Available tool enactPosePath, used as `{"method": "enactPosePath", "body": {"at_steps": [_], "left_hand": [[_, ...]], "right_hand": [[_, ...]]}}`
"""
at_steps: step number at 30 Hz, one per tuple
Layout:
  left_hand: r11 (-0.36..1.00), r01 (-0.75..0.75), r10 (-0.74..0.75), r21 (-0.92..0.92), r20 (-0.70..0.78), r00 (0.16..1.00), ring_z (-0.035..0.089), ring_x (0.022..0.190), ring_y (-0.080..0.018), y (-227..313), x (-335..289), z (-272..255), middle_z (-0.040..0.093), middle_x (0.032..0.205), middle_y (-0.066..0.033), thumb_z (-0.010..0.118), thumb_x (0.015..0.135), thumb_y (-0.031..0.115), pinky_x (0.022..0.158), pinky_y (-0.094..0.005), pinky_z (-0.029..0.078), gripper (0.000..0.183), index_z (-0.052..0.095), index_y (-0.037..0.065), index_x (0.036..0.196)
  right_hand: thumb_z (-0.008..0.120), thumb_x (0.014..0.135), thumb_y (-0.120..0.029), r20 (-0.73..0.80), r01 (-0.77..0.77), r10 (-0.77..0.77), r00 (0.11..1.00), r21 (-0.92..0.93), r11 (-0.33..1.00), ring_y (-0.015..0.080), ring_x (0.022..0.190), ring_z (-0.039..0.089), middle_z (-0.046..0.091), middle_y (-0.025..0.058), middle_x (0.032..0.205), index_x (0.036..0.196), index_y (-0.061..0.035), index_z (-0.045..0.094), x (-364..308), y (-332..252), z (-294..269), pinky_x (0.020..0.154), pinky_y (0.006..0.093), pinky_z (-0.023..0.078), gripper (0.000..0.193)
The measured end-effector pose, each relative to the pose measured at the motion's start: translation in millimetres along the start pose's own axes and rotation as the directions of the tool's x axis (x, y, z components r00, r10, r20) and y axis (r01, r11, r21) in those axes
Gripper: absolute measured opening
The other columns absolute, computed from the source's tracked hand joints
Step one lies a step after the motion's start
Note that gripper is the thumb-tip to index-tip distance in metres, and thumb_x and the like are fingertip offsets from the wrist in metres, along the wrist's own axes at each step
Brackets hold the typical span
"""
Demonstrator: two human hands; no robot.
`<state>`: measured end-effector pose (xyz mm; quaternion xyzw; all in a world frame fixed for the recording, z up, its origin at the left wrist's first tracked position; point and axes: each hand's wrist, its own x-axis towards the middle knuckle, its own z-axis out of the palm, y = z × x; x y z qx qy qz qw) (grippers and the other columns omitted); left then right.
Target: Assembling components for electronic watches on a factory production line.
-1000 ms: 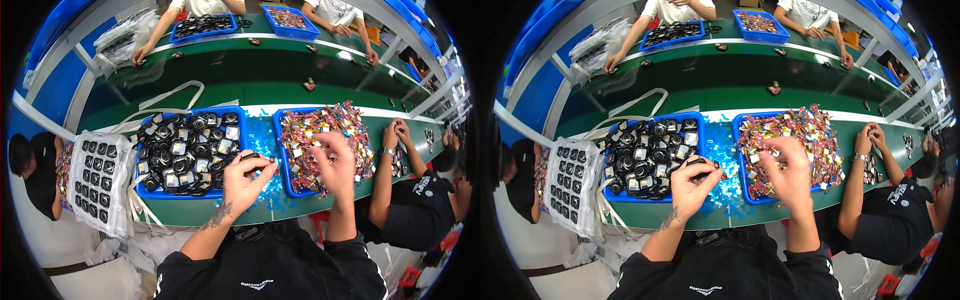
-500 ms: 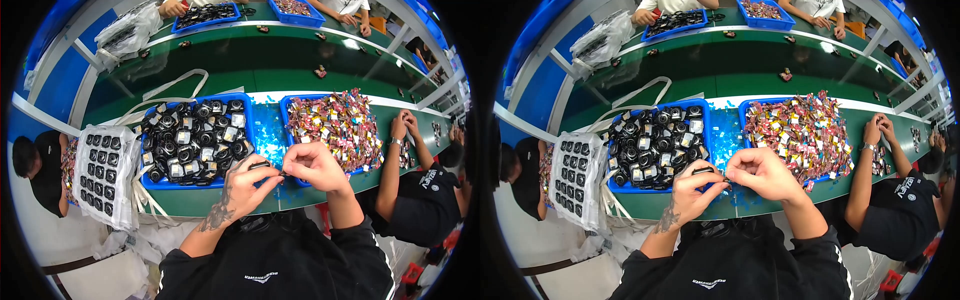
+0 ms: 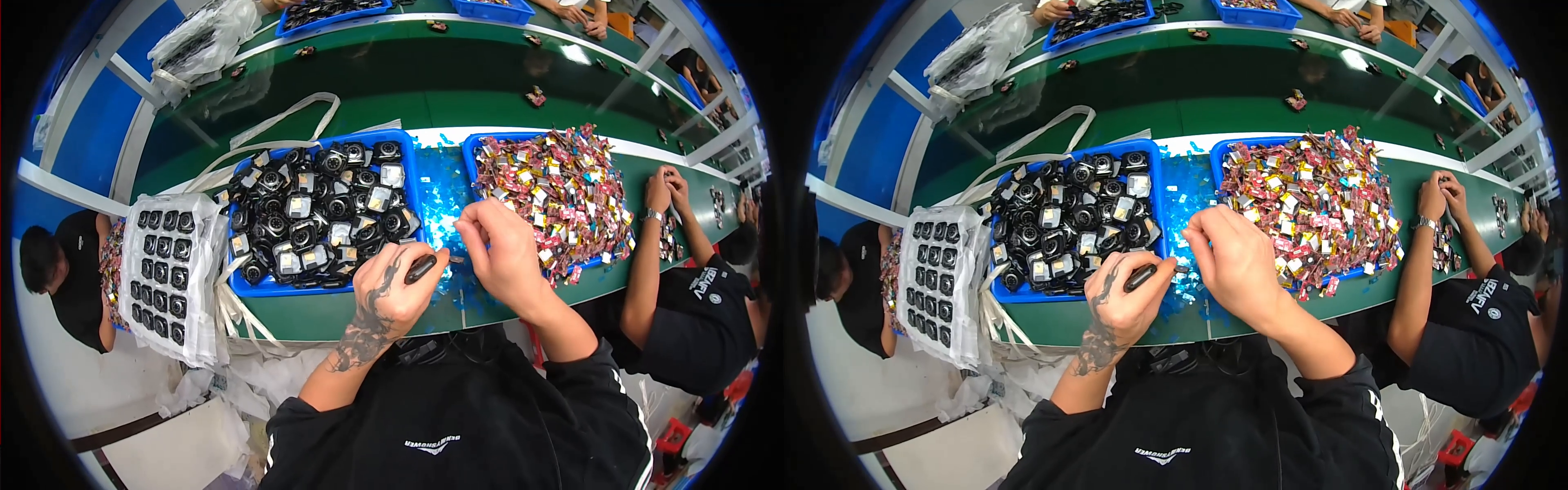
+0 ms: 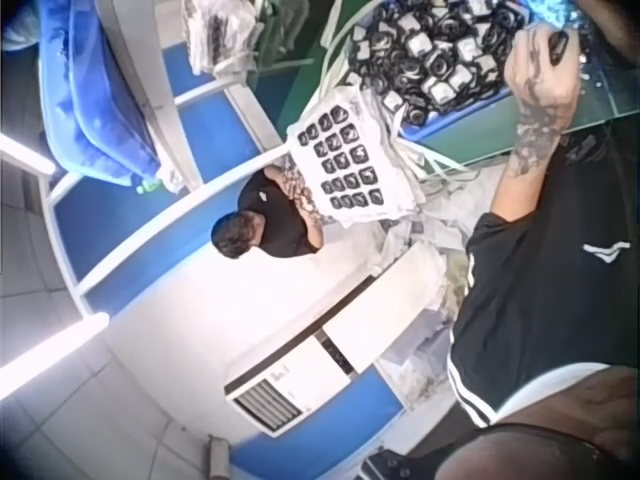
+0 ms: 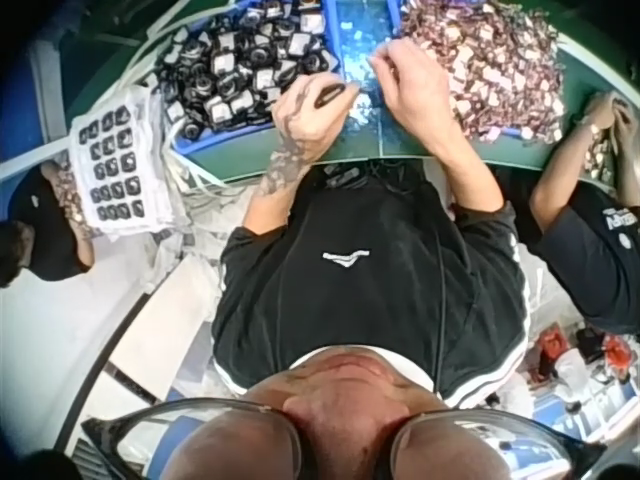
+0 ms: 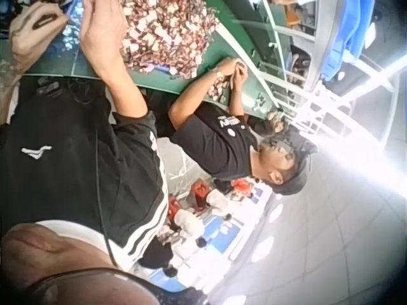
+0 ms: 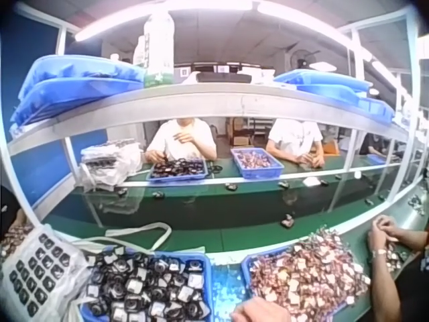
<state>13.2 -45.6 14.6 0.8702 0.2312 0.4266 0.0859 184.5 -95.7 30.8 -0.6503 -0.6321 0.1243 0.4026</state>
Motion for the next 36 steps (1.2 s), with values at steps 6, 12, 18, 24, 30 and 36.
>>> {"method": "enactPosePath", "body": {"at_steps": [6,12,18,24,30,36], "left_hand": [[0.621,0.566,-0.556,-0.542,0.204,0.806,0.062,0.072,-0.0173,9,-10,7,0.064,0.084,-0.0071,0.076,0.078,0.005,0.063,-0.0265,0.049,0.009,0.071,0.001,0.085],[0.430,0.602,-0.483,-0.673,0.391,0.783,0.061,0.081,-0.0141,1,-18,17,0.064,0.094,-0.0075,0.068,0.085,0.002,0.071,-0.0259,0.048,0.012,0.068,0.000,0.096],[-0.075,0.569,-0.520,-0.819,0.519,0.679,0.046,0.074,-0.0073,-8,-22,12,0.054,0.123,-0.0107,0.044,0.096,0.001,0.065,-0.0225,0.042,0.049,0.028,0.008,0.142],[-0.057,0.515,-0.651,-0.855,0.423,0.630,0.060,0.094,-0.0153,-9,-10,5,0.057,0.115,-0.0115,0.055,0.090,-0.004,0.081,-0.0269,0.049,0.037,0.047,0.002,0.126],[-0.088,0.373,-0.785,-0.924,0.295,0.545,0.061,0.095,-0.0172,-8,-6,21,0.062,0.102,-0.0095,0.065,0.082,-0.010,0.086,-0.0282,0.049,0.027,0.052,0.001,0.103],[0.283,0.609,-0.758,-0.741,0.215,0.615,0.064,0.074,-0.0237,-16,-40,14,0.065,0.094,-0.0080,0.057,0.095,0.012,0.066,-0.0365,0.055,0.024,0.059,0.002,0.116]], "right_hand": [[0.070,0.082,-0.006,0.057,-0.069,0.070,0.996,-0.023,0.997,0.0170,0.065,0.062,0.064,0.0070,0.089,0.094,-0.0048,0.067,-1,6,-5,0.056,0.0297,0.049,0.013],[0.061,0.087,0.003,0.182,-0.186,0.114,0.977,0.454,0.872,0.0102,0.078,0.060,0.062,0.0081,0.093,0.101,0.0041,0.065,-15,-4,-2,0.068,0.0213,0.049,0.014],[0.061,0.090,0.000,-0.060,-0.121,0.181,0.982,0.537,0.835,0.0092,0.070,0.059,0.065,0.0073,0.088,0.098,0.0024,0.066,-20,1,2,0.063,0.0222,0.047,0.010],[0.058,0.090,0.002,0.253,-0.336,0.224,0.941,0.617,0.711,0.0086,0.074,0.057,0.061,0.0067,0.092,0.097,0.0027,0.066,-19,-5,-1,0.067,0.0218,0.046,0.010],[0.065,0.086,-0.004,0.221,-0.075,-0.030,0.975,0.451,0.889,0.0195,0.096,0.061,0.063,0.0096,0.101,0.096,-0.0049,0.069,-21,-4,2,0.082,0.0309,0.050,0.011],[0.059,0.094,-0.013,0.166,-0.091,-0.007,0.986,0.573,0.814,0.0202,0.094,0.061,0.062,0.0110,0.100,0.106,-0.0010,0.062,-18,-6,29,0.082,0.0319,0.049,0.018]]}}
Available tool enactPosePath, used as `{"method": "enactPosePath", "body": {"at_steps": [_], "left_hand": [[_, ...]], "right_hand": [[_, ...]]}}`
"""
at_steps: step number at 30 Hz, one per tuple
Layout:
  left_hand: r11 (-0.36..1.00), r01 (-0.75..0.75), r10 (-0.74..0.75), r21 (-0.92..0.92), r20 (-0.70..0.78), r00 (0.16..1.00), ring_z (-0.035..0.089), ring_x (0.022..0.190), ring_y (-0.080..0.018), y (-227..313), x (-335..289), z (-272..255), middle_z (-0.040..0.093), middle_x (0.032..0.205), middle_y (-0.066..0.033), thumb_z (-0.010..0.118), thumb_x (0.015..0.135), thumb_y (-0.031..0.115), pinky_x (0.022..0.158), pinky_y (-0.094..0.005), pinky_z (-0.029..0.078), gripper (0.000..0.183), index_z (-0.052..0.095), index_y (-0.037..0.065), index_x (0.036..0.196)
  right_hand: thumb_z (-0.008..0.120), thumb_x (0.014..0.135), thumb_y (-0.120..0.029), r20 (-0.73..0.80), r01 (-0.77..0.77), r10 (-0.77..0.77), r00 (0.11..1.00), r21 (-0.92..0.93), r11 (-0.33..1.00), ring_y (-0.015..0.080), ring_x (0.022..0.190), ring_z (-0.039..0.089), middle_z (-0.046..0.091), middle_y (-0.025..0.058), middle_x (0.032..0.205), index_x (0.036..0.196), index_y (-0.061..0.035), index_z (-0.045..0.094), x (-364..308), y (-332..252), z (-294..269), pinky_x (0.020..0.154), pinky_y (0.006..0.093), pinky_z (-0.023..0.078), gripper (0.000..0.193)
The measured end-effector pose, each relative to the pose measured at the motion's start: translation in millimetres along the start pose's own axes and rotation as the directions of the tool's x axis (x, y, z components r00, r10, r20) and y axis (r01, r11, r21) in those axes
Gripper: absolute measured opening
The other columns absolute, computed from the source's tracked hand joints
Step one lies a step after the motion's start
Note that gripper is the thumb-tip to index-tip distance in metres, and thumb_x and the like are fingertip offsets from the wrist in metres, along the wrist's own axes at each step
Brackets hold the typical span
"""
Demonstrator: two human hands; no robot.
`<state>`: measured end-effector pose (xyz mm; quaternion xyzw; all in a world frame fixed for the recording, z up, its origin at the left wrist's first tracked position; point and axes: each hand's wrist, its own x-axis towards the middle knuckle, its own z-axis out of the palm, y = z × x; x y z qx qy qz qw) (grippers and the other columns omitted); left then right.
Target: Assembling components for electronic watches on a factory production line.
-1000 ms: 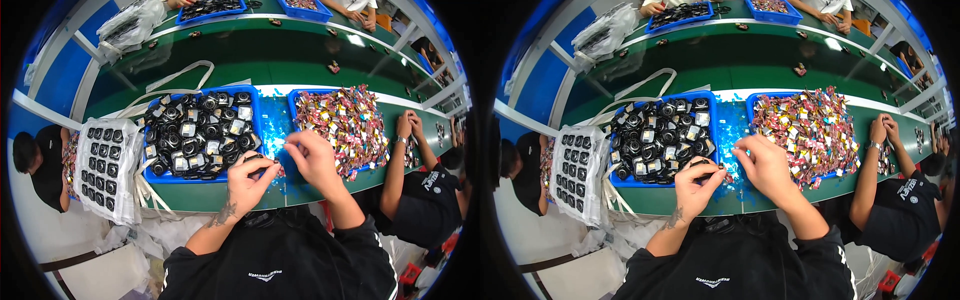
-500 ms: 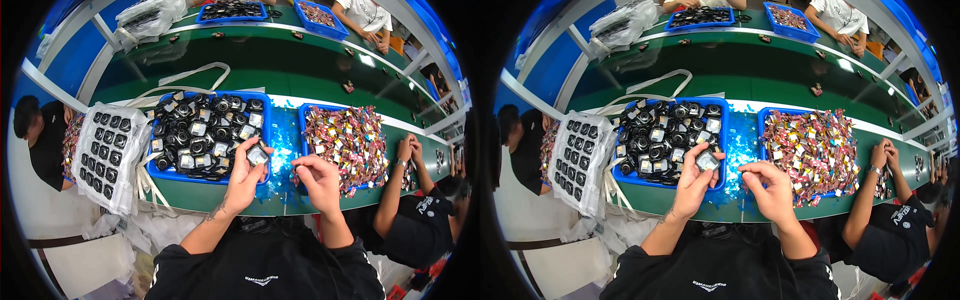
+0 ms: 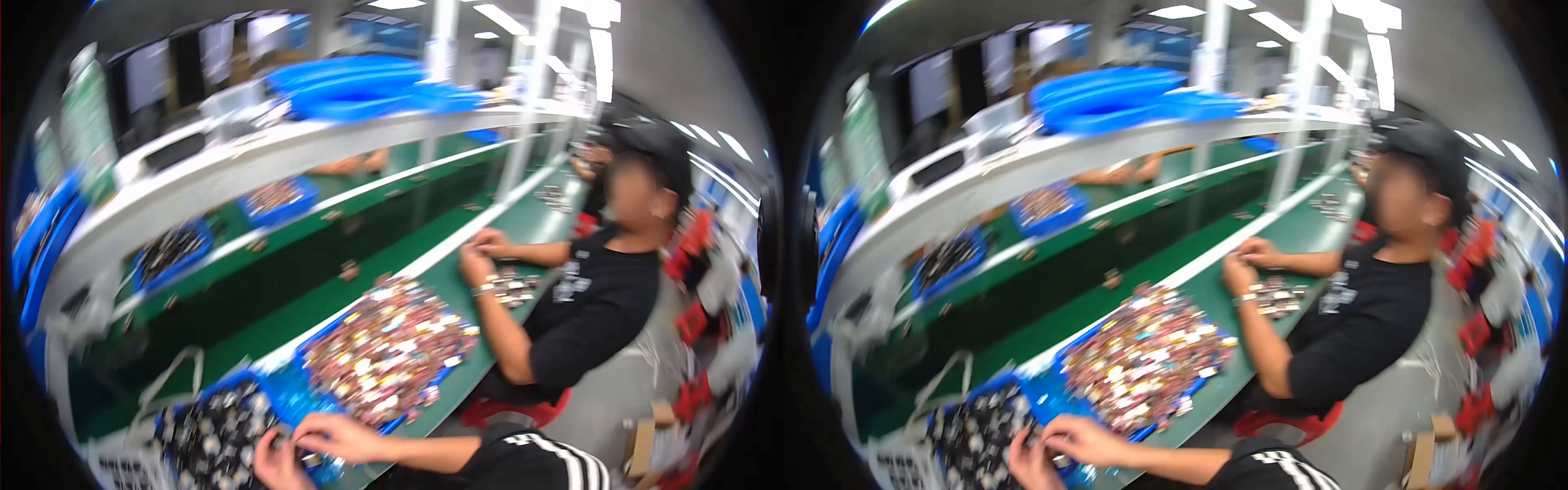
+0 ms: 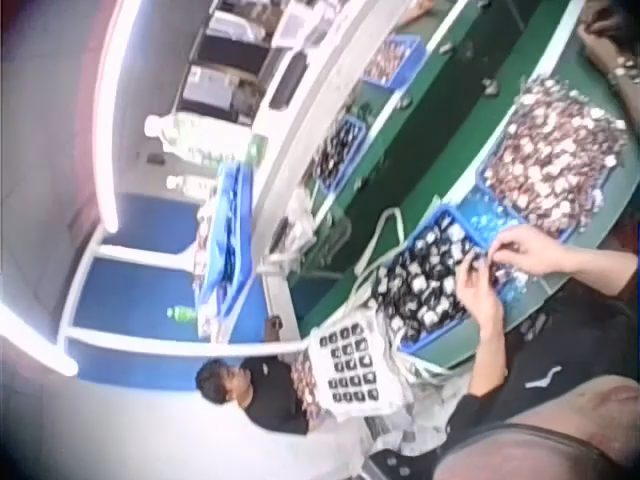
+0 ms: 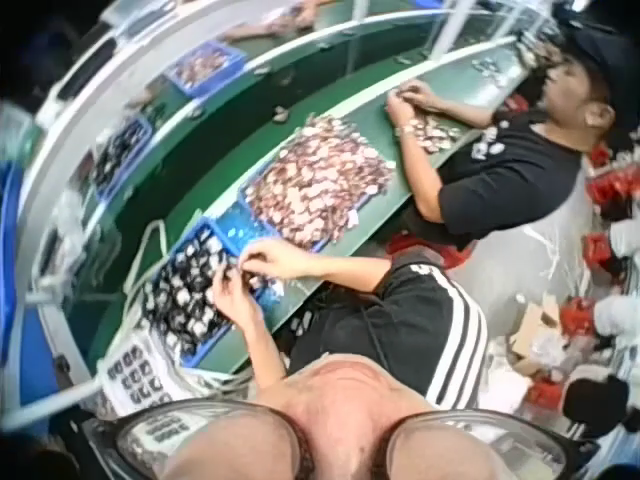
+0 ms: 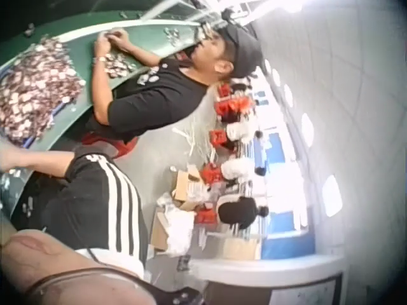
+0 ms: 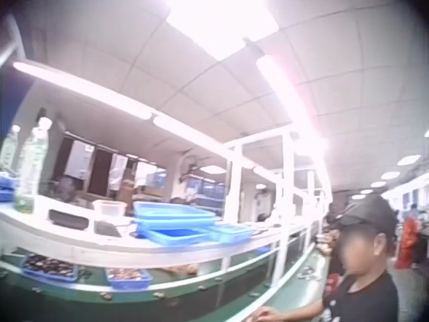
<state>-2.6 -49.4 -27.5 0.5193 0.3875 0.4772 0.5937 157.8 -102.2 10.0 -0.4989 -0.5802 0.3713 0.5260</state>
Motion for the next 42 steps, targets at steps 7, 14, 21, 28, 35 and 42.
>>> {"method": "enactPosePath", "body": {"at_steps": [7,14,21,28,35,42], "left_hand": [[0.864,-0.222,0.240,0.451,0.017,0.971,0.062,0.084,-0.0209,14,22,10,0.065,0.099,-0.0138,0.066,0.087,0.003,0.073,-0.0314,0.053,0.021,0.063,-0.005,0.106],[0.996,-0.042,0.046,0.075,-0.050,0.998,0.063,0.074,-0.0197,6,33,17,0.066,0.089,-0.0149,0.065,0.087,-0.001,0.065,-0.0282,0.053,0.023,0.059,-0.011,0.106],[0.998,0.050,-0.058,0.034,0.316,0.947,0.066,0.085,-0.0237,9,14,16,0.065,0.103,-0.0212,0.057,0.091,0.000,0.073,-0.0283,0.055,0.028,0.055,-0.016,0.114],[0.954,0.225,-0.152,-0.200,0.325,0.933,0.067,0.092,-0.0194,16,0,45,0.067,0.106,-0.0165,0.062,0.091,0.002,0.083,-0.0299,0.054,0.035,0.055,-0.011,0.124],[0.935,0.146,-0.066,-0.322,0.248,0.967,0.068,0.091,-0.0215,25,-6,38,0.067,0.104,-0.0179,0.060,0.091,-0.003,0.083,-0.0348,0.059,0.027,0.058,-0.012,0.116],[0.961,0.101,-0.020,-0.259,0.298,0.954,0.067,0.095,-0.0232,17,-4,31,0.066,0.107,-0.0204,0.059,0.091,-0.004,0.085,-0.0357,0.058,0.029,0.057,-0.012,0.119]], "right_hand": [[0.066,0.085,-0.014,-0.276,-0.066,0.024,0.961,-0.143,0.987,0.0228,0.078,0.067,0.067,0.0108,0.087,0.092,-0.0063,0.071,-8,-20,-15,0.070,0.0353,0.052,0.011],[0.064,0.086,-0.015,-0.216,0.112,-0.161,0.963,-0.225,0.968,0.0233,0.080,0.067,0.069,0.0126,0.086,0.094,-0.0040,0.070,-21,-21,-16,0.069,0.0346,0.052,0.015],[0.062,0.089,-0.012,-0.187,0.027,-0.059,0.980,-0.168,0.985,0.0258,0.080,0.065,0.065,0.0108,0.087,0.098,-0.0045,0.064,-18,-11,-8,0.069,0.0343,0.051,0.012],[0.073,0.078,-0.004,-0.359,-0.066,-0.076,0.930,-0.369,0.927,0.0225,0.062,0.063,0.067,0.0100,0.076,0.088,-0.0048,0.066,-24,-37,-24,0.056,0.0329,0.049,0.012],[0.074,0.076,0.000,-0.271,-0.074,-0.023,0.962,-0.340,0.937,0.0156,0.048,0.050,0.062,0.0055,0.066,0.082,-0.0036,0.067,-6,-42,-21,0.048,0.0298,0.040,0.010],[0.074,0.075,-0.001,-0.261,-0.089,-0.011,0.965,-0.369,0.925,0.0176,0.050,0.053,0.066,0.0074,0.072,0.083,-0.0029,0.069,-3,-46,-22,0.049,0.0304,0.043,0.010]]}}
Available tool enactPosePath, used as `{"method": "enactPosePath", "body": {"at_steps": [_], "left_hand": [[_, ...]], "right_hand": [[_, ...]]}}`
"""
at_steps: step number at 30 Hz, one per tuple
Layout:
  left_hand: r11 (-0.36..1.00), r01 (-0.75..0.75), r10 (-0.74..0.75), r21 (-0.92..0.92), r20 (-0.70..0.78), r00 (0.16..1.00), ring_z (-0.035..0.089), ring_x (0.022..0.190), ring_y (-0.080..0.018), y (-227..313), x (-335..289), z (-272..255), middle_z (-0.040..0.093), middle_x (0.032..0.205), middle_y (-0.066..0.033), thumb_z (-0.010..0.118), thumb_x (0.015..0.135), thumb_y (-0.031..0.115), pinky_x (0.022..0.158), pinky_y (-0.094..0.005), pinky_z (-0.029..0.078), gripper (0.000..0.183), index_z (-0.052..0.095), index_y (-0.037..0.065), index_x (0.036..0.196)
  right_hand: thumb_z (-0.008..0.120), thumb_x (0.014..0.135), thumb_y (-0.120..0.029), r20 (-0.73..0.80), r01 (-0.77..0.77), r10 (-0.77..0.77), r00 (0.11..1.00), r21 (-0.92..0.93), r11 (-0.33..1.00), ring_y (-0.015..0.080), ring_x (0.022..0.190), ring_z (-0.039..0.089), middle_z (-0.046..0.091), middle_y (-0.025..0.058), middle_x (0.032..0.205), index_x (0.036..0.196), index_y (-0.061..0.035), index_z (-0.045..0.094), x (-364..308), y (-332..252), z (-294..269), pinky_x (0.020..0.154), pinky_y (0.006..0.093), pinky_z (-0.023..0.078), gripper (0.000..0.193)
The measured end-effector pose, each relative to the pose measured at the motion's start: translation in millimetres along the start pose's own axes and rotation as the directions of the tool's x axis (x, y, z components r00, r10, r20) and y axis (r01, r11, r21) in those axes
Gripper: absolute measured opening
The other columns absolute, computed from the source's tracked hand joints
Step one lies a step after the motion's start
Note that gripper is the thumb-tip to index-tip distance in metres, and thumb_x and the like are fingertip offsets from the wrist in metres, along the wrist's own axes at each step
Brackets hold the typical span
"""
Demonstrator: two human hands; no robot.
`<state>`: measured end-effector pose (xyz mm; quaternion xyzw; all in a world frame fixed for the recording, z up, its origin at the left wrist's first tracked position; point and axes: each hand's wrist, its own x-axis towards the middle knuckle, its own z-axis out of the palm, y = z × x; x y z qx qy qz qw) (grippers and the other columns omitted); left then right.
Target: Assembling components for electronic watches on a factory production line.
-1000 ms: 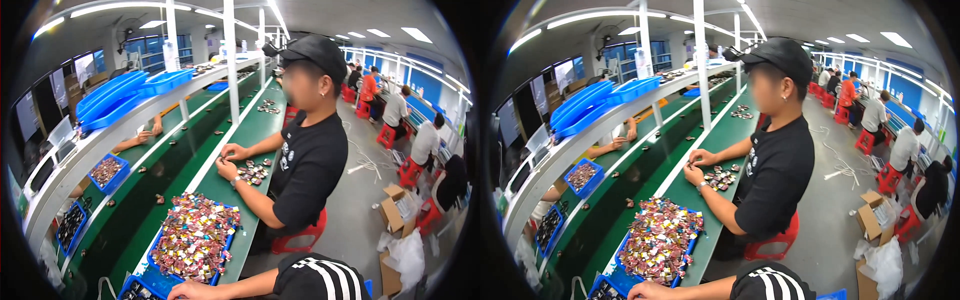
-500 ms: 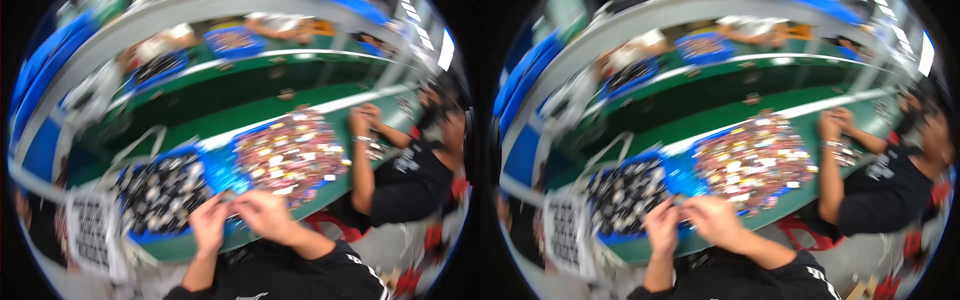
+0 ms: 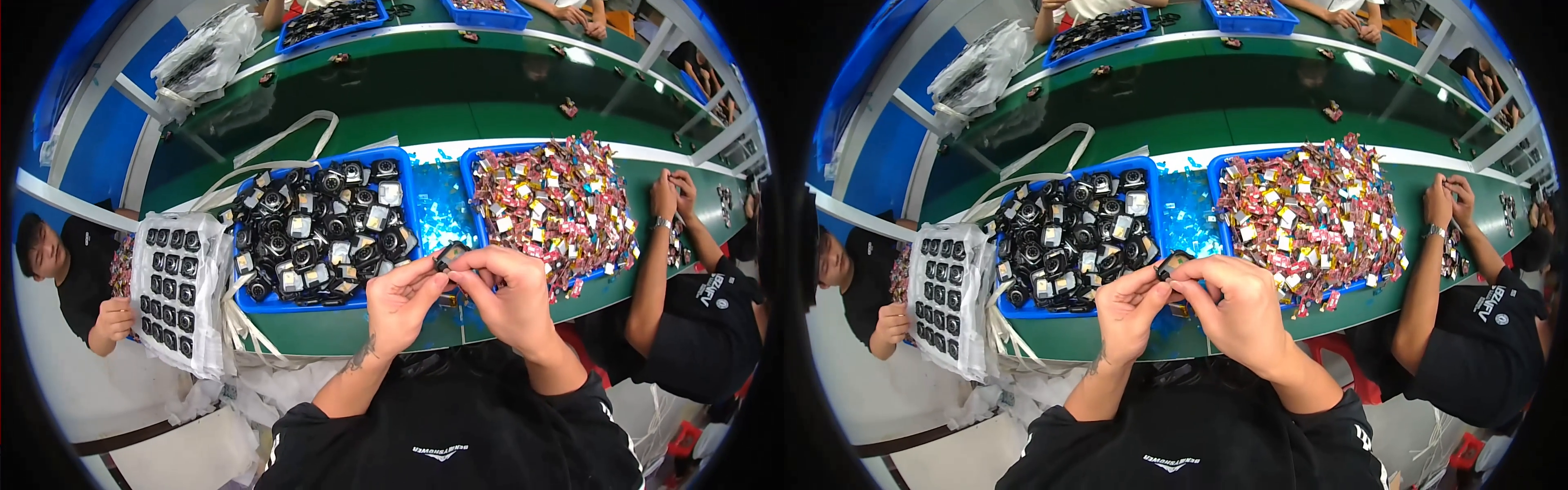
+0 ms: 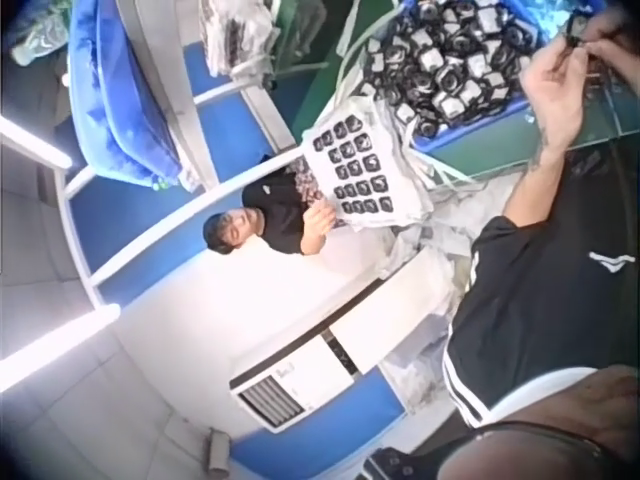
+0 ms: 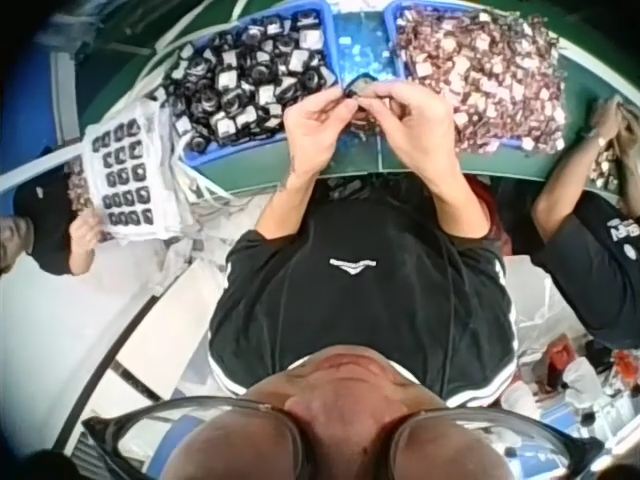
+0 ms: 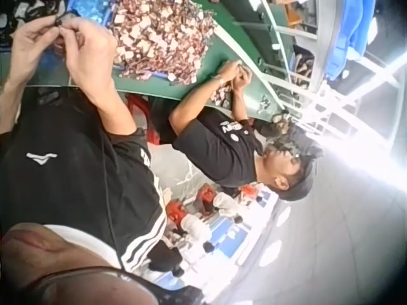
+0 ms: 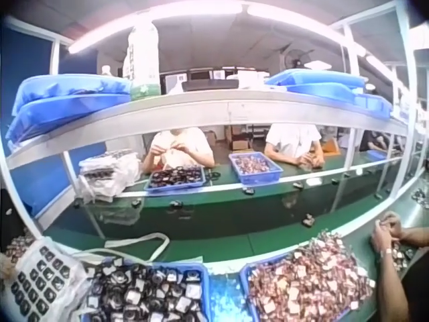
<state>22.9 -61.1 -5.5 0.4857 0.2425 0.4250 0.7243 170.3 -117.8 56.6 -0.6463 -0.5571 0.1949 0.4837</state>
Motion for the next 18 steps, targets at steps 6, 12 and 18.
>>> {"method": "enactPosePath", "body": {"at_steps": [6,12,18], "left_hand": [[0.998,-0.002,0.002,0.057,0.001,1.000,0.068,0.091,-0.0210,2.3,1.5,0.9,0.068,0.101,-0.0173,0.060,0.092,0.000,0.084,-0.0339,0.057,0.029,0.059,-0.013,0.117],[0.997,0.038,-0.041,0.063,0.049,0.998,0.066,0.097,-0.0191,3.6,0.1,-1.3,0.067,0.108,-0.0178,0.061,0.090,-0.005,0.087,-0.0296,0.054,0.030,0.059,-0.011,0.119],[0.993,-0.010,0.006,0.118,0.031,1.000,0.067,0.090,-0.0213,2.8,-4.6,-4.4,0.067,0.103,-0.0177,0.060,0.092,0.000,0.082,-0.0356,0.058,0.027,0.059,-0.014,0.115]], "right_hand": [[0.073,0.076,-0.001,0.024,0.009,-0.010,1.000,0.011,1.000,0.0167,0.049,0.053,0.067,0.0071,0.074,0.084,-0.0028,0.069,1.9,2.7,-2.7,0.048,0.0301,0.043,0.009],[0.074,0.075,-0.003,0.047,-0.048,0.048,0.998,0.005,0.999,0.0169,0.048,0.053,0.066,0.0059,0.070,0.080,-0.0033,0.068,3.2,2.3,-4.0,0.047,0.0300,0.042,0.008],[0.081,0.068,-0.006,0.048,-0.051,0.052,0.997,-0.021,0.998,0.0155,0.045,0.049,0.050,0.0040,0.054,0.063,-0.0053,0.048,3.6,5.7,-4.3,0.044,0.0297,0.037,0.033]]}}
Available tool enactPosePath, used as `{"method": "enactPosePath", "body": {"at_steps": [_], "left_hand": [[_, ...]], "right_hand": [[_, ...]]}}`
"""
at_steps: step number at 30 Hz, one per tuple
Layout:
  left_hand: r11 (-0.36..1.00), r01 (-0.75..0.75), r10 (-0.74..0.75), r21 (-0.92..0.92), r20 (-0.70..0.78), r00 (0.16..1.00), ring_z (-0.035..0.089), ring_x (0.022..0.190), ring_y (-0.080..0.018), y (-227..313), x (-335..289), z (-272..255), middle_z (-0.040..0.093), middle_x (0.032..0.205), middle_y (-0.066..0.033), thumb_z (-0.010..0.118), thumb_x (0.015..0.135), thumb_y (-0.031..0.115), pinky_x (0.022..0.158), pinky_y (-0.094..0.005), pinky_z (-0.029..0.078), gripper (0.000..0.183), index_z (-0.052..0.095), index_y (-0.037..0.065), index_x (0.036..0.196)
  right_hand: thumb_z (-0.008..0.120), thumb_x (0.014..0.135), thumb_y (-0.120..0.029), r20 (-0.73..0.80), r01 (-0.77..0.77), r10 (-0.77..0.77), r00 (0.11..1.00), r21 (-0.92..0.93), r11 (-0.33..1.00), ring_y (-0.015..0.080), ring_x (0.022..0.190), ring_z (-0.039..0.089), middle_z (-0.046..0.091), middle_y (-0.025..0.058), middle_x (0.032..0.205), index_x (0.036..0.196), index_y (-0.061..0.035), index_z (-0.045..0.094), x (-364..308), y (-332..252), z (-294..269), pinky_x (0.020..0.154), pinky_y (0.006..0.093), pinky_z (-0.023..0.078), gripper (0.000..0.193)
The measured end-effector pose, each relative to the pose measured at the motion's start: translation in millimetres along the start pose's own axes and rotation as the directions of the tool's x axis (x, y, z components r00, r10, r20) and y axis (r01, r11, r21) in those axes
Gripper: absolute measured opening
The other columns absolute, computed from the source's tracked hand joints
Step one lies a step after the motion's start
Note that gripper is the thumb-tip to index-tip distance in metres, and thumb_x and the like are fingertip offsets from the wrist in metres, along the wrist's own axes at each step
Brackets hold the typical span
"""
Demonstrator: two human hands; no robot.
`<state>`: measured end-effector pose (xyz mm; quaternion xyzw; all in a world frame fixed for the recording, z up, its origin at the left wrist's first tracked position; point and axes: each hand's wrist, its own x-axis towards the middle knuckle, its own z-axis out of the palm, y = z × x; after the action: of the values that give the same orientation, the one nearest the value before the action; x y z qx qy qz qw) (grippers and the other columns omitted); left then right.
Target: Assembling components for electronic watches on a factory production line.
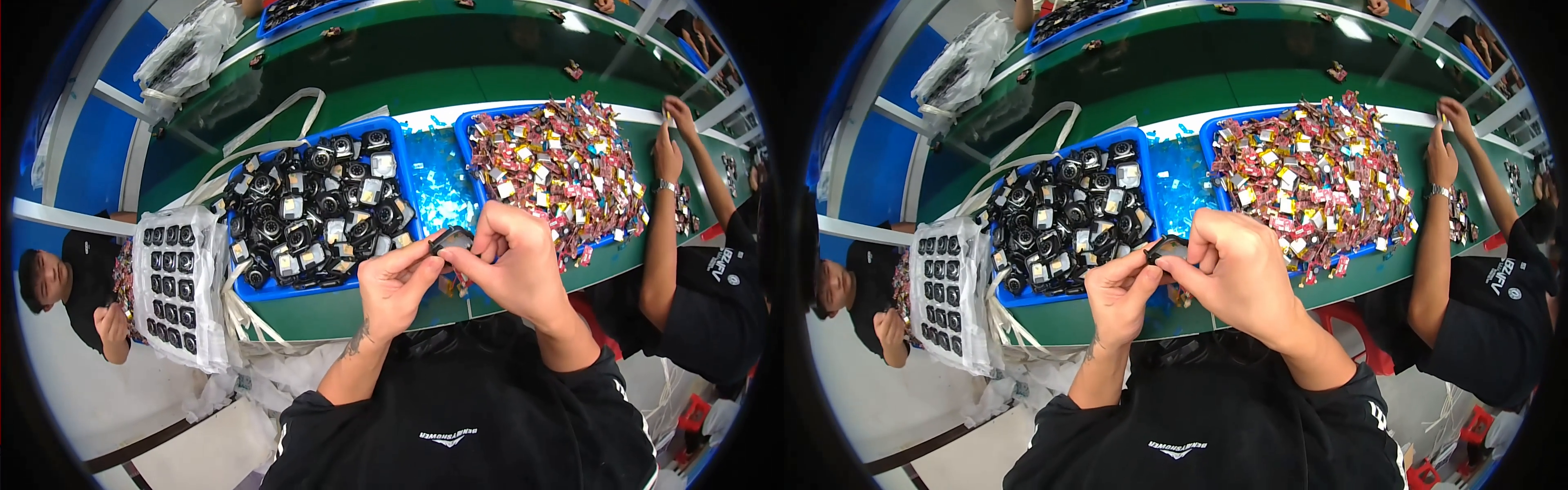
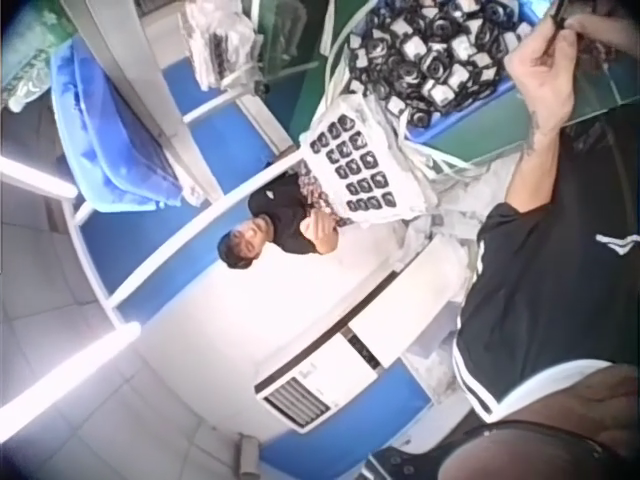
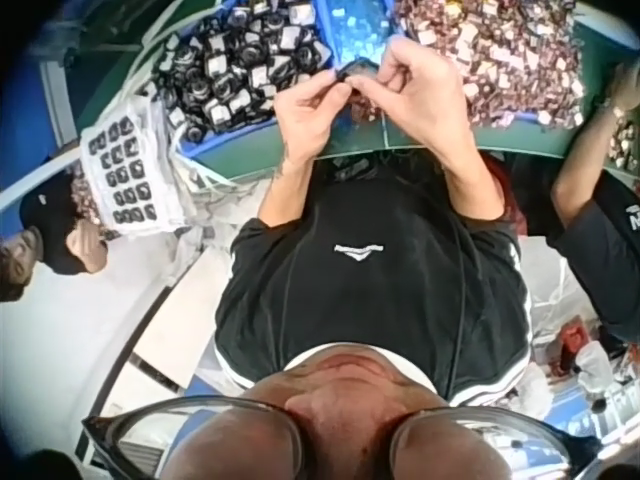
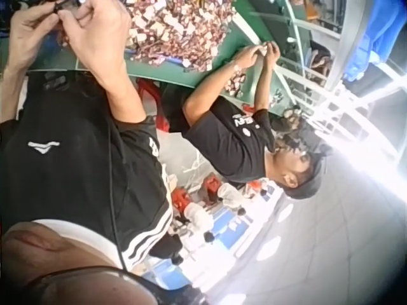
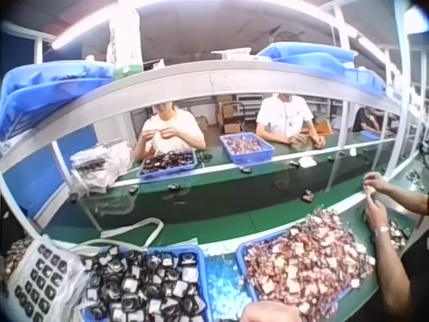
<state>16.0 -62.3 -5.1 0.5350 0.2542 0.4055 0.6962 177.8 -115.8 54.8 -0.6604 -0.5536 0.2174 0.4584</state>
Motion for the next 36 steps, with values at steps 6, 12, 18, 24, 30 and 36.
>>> {"method": "enactPosePath", "body": {"at_steps": [6,12,18,24,30,36], "left_hand": [[0.978,-0.039,0.040,-0.203,0.000,0.999,0.066,0.098,-0.0228,-9,-3,-2,0.065,0.110,-0.0192,0.058,0.092,-0.003,0.086,-0.0355,0.057,0.030,0.054,-0.009,0.121],[0.980,-0.055,0.035,-0.192,-0.107,0.994,0.065,0.097,-0.0193,10,5,9,0.064,0.109,-0.0186,0.054,0.093,-0.003,0.084,-0.0334,0.057,0.045,0.036,0.000,0.133],[0.716,-0.342,0.287,0.609,0.190,0.939,0.066,0.079,-0.0176,36,8,0,0.062,0.104,-0.0141,0.069,0.081,-0.005,0.065,-0.0263,0.052,0.025,0.071,0.002,0.104],[0.678,-0.417,0.310,0.605,0.279,0.909,0.064,0.070,-0.0161,31,2,-10,0.063,0.093,-0.0087,0.077,0.074,0.000,0.056,-0.0257,0.049,0.024,0.073,0.005,0.098],[0.750,-0.295,0.225,0.592,0.191,0.955,0.065,0.067,-0.0164,30,-4,-7,0.064,0.085,-0.0091,0.077,0.076,0.004,0.056,-0.0251,0.049,0.015,0.074,0.003,0.091],[0.950,0.022,-0.070,0.312,0.144,0.987,0.066,0.075,-0.0131,23,-4,-13,0.063,0.092,-0.0088,0.071,0.082,-0.001,0.065,-0.0220,0.051,0.013,0.071,-0.003,0.095]], "right_hand": [[0.078,0.075,-0.004,0.016,-0.138,0.143,0.990,0.390,0.910,0.0060,0.057,0.051,0.052,-0.0002,0.066,0.074,-0.0030,0.052,-7,8,9,0.053,0.0230,0.043,0.026],[0.068,0.083,0.005,0.100,-0.200,0.173,0.980,0.505,0.840,0.0126,0.086,0.066,0.066,0.0075,0.093,0.097,0.0032,0.063,-30,15,8,0.074,0.0255,0.056,0.015],[0.069,0.083,0.005,0.150,-0.222,0.164,0.975,0.601,0.768,0.0132,0.085,0.066,0.066,0.0104,0.092,0.094,0.0059,0.063,-29,13,-1,0.074,0.0242,0.056,0.013],[0.069,0.083,0.004,0.210,-0.213,0.097,0.973,0.652,0.728,0.0095,0.079,0.063,0.064,0.0062,0.087,0.090,0.0037,0.061,-25,18,-4,0.072,0.0230,0.055,0.010],[0.066,0.086,0.000,0.336,-0.357,0.150,0.930,0.722,0.592,0.0061,0.079,0.059,0.061,0.0035,0.089,0.090,0.0015,0.060,-26,27,-1,0.068,0.0195,0.050,0.008],[0.068,0.084,0.000,0.258,-0.358,0.249,0.933,0.707,0.610,0.0076,0.080,0.058,0.059,0.0041,0.089,0.096,0.0004,0.057,-29,18,7,0.070,0.0204,0.048,0.016]]}}
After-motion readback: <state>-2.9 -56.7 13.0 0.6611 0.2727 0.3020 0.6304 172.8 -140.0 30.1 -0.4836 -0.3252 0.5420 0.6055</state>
